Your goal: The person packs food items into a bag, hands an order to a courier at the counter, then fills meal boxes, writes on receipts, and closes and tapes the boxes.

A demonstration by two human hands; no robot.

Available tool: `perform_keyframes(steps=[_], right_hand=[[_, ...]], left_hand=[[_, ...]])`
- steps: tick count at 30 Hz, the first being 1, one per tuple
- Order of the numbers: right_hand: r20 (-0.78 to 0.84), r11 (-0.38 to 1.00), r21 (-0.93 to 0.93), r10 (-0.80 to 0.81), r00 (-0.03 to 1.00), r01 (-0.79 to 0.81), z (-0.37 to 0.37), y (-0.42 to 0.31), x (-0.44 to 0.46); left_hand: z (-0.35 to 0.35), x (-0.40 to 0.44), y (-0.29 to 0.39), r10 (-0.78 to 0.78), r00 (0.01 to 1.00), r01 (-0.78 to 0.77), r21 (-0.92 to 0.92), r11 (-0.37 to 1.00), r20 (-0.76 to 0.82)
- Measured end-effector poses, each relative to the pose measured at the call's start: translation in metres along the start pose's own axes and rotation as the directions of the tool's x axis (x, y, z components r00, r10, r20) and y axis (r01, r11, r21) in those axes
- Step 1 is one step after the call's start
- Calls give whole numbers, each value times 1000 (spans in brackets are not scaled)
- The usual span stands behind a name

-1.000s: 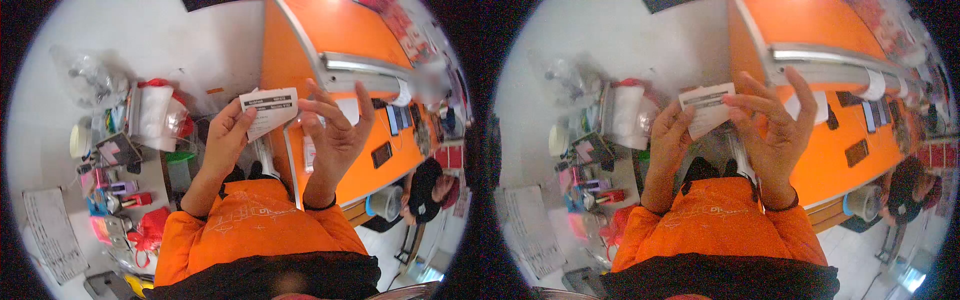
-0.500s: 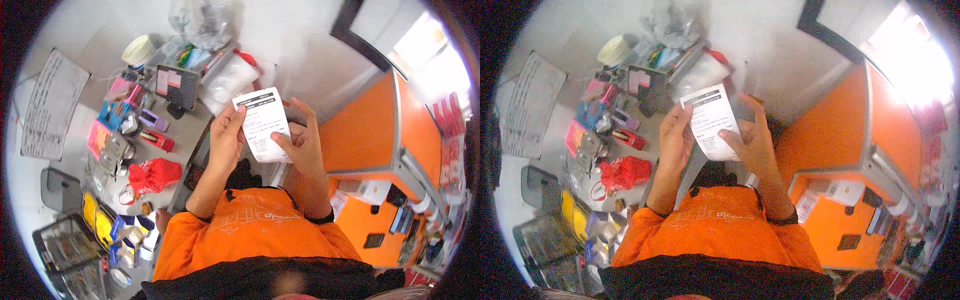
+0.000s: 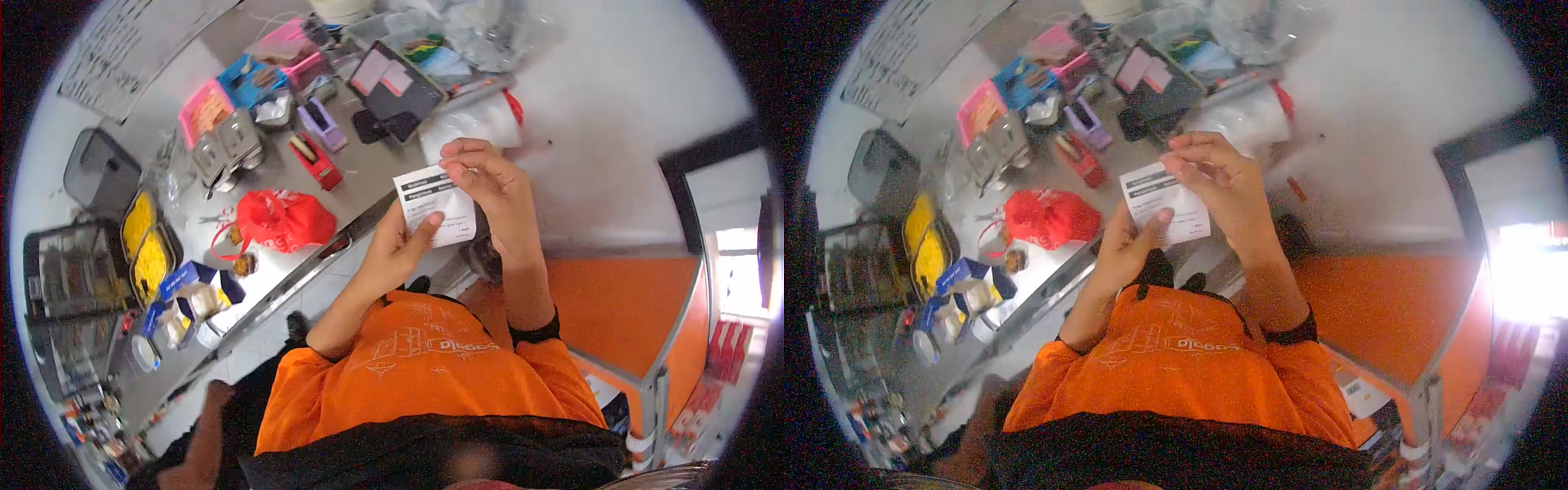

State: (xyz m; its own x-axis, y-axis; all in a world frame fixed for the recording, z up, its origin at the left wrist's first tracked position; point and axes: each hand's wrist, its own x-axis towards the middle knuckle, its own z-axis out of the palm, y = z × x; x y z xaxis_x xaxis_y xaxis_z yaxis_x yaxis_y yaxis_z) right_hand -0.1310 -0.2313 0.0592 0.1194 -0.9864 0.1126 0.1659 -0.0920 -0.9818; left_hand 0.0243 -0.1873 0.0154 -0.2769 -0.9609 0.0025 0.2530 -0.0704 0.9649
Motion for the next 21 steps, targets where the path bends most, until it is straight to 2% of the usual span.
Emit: perform_keyframes(steps=[3, 4, 7, 8, 11, 12, 15, 16, 18, 20, 21], right_hand=[[121, 997, -48, 66, 991, -60, 24, 19, 28], [183, 997, -70, 27, 983, -15, 32, 30, 37], [254, 983, -180, 18, 967, 29, 54, 48, 50], [272, 944, -315, -8, 962, 97, 62, 57, 54], [296, 963, -148, 261, 919, -226, 89, 69, 55], [299, 952, -187, 289, 909, -241, 91, 83, 52], [303, 925, -197, 372, 877, -324, 102, 123, 41], [289, 943, -115, 331, 898, -311, 111, 129, 37], [218, 951, -93, 308, 926, -294, 115, 146, 37], [155, 952, -68, 305, 940, -298, 116, 154, 41], [181, 952, -70, 306, 935, -298, 117, 156, 45]], left_hand=[[-30, 2, 3, 116, 992, -115, 15, 993, -48], [-42, -1, 1, 120, 992, -116, 74, 990, -45], [-66, -9, -2, 94, 992, -87, 72, 994, -89], [-74, -12, -4, 92, 988, -84, 67, 994, -127], [-97, -28, -18, 64, 981, -69, -22, 997, -184], [-104, -34, -29, 117, 974, -116, 17, 993, -192], [-118, -45, -49, 86, 958, -106, -58, 993, -272], [-124, -46, -51, 77, 954, -75, 18, 997, -288], [-134, -48, -51, 43, 944, 10, 157, 988, -327], [-159, -49, -61, 123, 939, 16, 395, 918, -322], [-170, -49, -66, 160, 938, 20, 508, 861, -308]])
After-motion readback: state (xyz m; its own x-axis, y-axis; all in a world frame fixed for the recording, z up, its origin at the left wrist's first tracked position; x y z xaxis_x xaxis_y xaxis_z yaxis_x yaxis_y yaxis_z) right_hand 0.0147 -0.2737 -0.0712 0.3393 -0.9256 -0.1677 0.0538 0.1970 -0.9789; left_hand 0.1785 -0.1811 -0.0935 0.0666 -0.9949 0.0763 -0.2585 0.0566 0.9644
